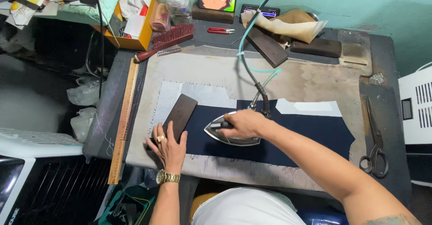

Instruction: The person irons a piece of dark blue fabric using a steam iron and a wooden block, then cuts along the marked edges of the fabric with shears.

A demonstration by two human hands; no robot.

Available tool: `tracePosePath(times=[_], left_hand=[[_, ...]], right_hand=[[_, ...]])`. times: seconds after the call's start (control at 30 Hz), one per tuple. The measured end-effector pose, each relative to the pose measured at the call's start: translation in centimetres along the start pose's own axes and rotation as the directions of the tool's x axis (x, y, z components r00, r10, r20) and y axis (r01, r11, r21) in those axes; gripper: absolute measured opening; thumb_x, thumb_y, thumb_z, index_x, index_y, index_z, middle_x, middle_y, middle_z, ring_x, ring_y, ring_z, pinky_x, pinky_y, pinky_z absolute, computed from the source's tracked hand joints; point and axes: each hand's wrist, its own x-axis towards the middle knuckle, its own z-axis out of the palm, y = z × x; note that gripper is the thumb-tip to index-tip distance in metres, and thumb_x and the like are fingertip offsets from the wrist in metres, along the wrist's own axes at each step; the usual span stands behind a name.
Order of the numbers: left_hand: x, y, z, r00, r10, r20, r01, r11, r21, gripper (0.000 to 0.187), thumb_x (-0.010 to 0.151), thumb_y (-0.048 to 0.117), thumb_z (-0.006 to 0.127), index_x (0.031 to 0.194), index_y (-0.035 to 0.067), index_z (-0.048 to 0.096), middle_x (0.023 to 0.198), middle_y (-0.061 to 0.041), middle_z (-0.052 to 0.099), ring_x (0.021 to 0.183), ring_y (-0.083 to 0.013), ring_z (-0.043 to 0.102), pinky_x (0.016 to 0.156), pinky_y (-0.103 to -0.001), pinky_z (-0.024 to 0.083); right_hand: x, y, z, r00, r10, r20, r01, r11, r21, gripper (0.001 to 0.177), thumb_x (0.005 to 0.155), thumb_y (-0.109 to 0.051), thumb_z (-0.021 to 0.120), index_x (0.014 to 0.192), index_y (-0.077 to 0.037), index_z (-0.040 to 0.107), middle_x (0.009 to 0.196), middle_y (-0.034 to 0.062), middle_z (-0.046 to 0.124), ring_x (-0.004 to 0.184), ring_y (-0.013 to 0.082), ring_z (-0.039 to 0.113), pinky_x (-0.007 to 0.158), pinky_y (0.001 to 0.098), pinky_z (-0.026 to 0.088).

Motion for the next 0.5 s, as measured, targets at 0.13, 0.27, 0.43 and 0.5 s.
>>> tracePosePath(times=[0.13, 0.27, 0.43, 0.5], left_hand=[[2.3, -0.7, 1.8, 0.985, 0.047, 0.167, -0.055, 0.997, 0.044, 0.067, 0.090, 0.047, 0.073, 0.147, 0.020, 0.054, 0.143, -0.016, 0.052, 0.137, -0.0349, 0.049, 0.116, -0.063, 0.029], [1.2, -1.1, 0.4, 0.994, 0.079, 0.071, -0.079, 0.997, -0.002, 0.060, 0.088, 0.045, 0.074, 0.142, 0.021, 0.060, 0.135, -0.018, 0.053, 0.126, -0.0398, 0.055, 0.107, -0.058, 0.040], [-2.3, -3.2, -2.5, 0.996, -0.088, -0.033, 0.084, 0.992, -0.093, 0.055, 0.087, 0.037, 0.077, 0.138, 0.021, 0.065, 0.142, -0.022, 0.055, 0.122, -0.0430, 0.058, 0.097, -0.055, 0.047], [-2.8, -4.2, -3.5, 0.996, -0.084, -0.021, 0.082, 0.992, -0.097, 0.055, 0.086, 0.036, 0.078, 0.137, 0.020, 0.066, 0.143, -0.021, 0.053, 0.124, -0.0425, 0.056, 0.099, -0.054, 0.047]], right_hand=[[0.1, -0.3, 3.8, 0.990, -0.099, -0.101, 0.097, 0.995, -0.026, 0.057, 0.094, -0.064, 0.046, 0.102, -0.009, 0.058, 0.089, 0.0256, 0.071, 0.092, 0.0491, 0.072, 0.083, 0.0584, 0.058], [2.6, -1.3, 5.4, 0.968, -0.118, -0.220, 0.106, 0.992, -0.064, 0.054, 0.096, -0.061, 0.047, 0.100, -0.008, 0.057, 0.082, 0.0256, 0.069, 0.083, 0.0502, 0.072, 0.078, 0.0598, 0.058], [7.9, -3.6, 5.0, 0.939, -0.086, -0.334, 0.049, 0.992, -0.119, 0.055, 0.102, -0.060, 0.048, 0.098, -0.006, 0.052, 0.083, 0.0169, 0.071, 0.072, 0.0503, 0.068, 0.059, 0.0598, 0.053], [10.4, -5.1, 2.9, 0.934, -0.097, -0.343, 0.060, 0.991, -0.117, 0.055, 0.103, -0.059, 0.047, 0.100, -0.004, 0.052, 0.080, 0.0185, 0.071, 0.068, 0.0489, 0.068, 0.056, 0.0590, 0.053]])
